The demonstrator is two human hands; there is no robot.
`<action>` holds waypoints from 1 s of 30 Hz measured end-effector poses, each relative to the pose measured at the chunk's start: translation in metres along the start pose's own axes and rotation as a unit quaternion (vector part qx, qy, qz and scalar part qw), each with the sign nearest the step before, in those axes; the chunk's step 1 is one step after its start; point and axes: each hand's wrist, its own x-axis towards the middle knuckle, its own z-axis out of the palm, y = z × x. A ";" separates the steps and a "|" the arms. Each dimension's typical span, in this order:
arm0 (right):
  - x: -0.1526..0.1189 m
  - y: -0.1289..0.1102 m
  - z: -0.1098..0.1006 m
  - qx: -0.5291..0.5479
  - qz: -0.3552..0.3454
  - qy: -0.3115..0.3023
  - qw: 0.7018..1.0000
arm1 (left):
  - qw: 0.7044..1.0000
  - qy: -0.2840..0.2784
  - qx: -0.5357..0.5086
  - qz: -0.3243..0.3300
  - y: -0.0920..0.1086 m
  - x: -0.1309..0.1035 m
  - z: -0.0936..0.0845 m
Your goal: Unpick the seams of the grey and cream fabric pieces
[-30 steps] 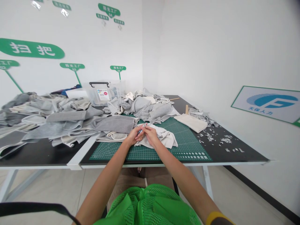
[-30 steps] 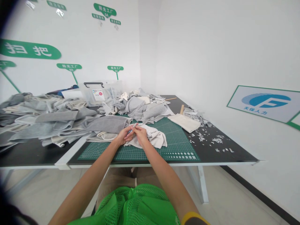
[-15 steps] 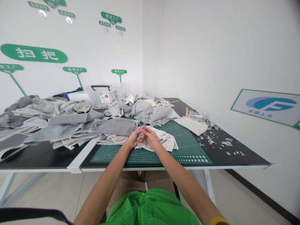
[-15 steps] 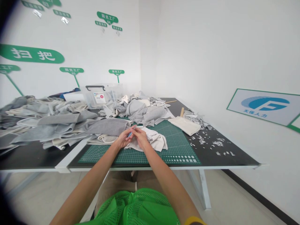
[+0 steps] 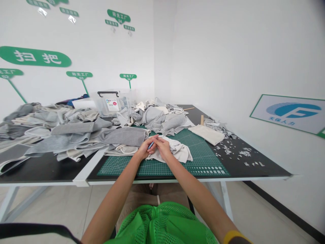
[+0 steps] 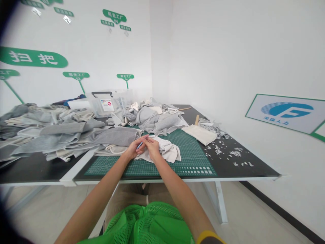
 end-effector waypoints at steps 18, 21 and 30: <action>-0.001 -0.004 -0.002 -0.004 0.013 -0.031 0.999 | 1.000 -0.009 -0.012 -0.015 0.001 -0.002 0.004; -0.001 -0.004 -0.002 -0.006 0.013 -0.028 1.000 | 1.000 -0.009 -0.010 -0.011 0.001 -0.002 0.005; 0.000 -0.002 -0.003 -0.010 0.018 -0.021 1.000 | 1.000 -0.014 0.001 -0.009 0.001 -0.003 0.006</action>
